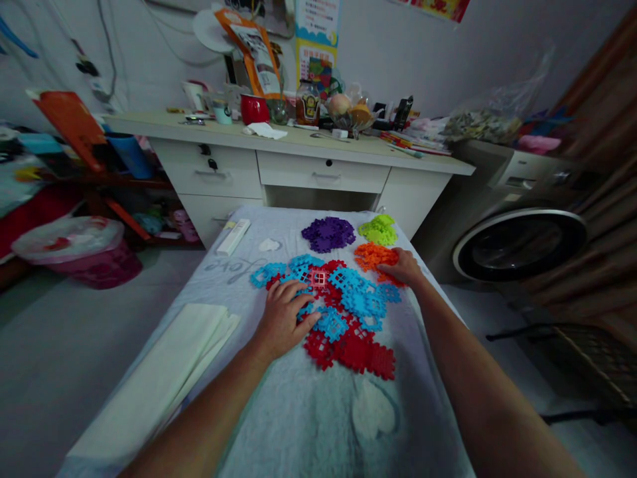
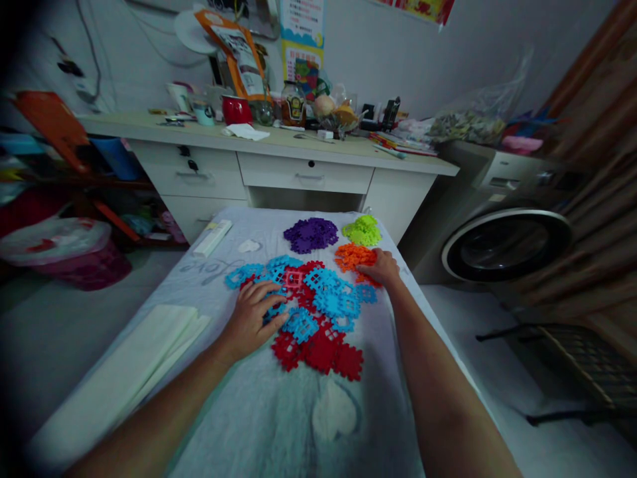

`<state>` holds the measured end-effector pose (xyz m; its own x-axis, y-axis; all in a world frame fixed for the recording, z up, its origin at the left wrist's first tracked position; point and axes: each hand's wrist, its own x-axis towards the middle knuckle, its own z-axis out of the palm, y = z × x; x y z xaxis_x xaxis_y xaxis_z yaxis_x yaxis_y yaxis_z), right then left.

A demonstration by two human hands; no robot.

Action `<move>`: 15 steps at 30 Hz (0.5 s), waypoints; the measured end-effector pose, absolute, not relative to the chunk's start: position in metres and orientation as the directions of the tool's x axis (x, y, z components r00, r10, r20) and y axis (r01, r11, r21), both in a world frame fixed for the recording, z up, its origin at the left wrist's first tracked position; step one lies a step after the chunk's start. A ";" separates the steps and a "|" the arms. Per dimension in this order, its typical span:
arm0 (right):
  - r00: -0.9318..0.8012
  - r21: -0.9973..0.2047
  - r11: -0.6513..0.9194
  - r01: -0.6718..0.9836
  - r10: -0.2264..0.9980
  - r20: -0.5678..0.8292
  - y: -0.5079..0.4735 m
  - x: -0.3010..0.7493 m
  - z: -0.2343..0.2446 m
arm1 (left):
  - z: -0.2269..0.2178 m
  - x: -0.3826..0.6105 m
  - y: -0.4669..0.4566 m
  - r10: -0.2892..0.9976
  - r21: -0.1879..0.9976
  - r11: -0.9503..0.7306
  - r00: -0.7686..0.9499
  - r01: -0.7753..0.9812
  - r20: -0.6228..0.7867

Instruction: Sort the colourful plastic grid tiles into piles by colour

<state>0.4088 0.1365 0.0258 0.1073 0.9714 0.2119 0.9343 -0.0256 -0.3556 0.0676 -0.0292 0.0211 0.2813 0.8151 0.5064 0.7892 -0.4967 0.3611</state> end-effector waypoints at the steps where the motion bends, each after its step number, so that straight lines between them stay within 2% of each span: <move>1: 0.095 -0.331 -0.022 0.944 0.973 0.208 0.132 0.407 0.026 | 0.021 0.068 -0.029 0.816 0.361 -0.498 0.285 0.789 0.502; 4: 0.091 -0.316 -0.007 0.949 0.963 0.253 0.117 0.404 0.025 | 0.019 0.068 -0.029 0.822 0.360 -0.496 0.293 0.790 0.488; 10: 0.167 -0.437 0.025 0.899 0.904 0.395 0.096 0.405 0.025 | 0.017 0.068 -0.028 0.826 0.364 -0.495 0.297 0.789 0.479; 15: 0.110 -0.510 0.207 0.835 0.845 0.523 0.089 0.391 0.036 | 0.019 0.068 -0.028 0.835 0.385 -0.486 0.287 0.785 0.470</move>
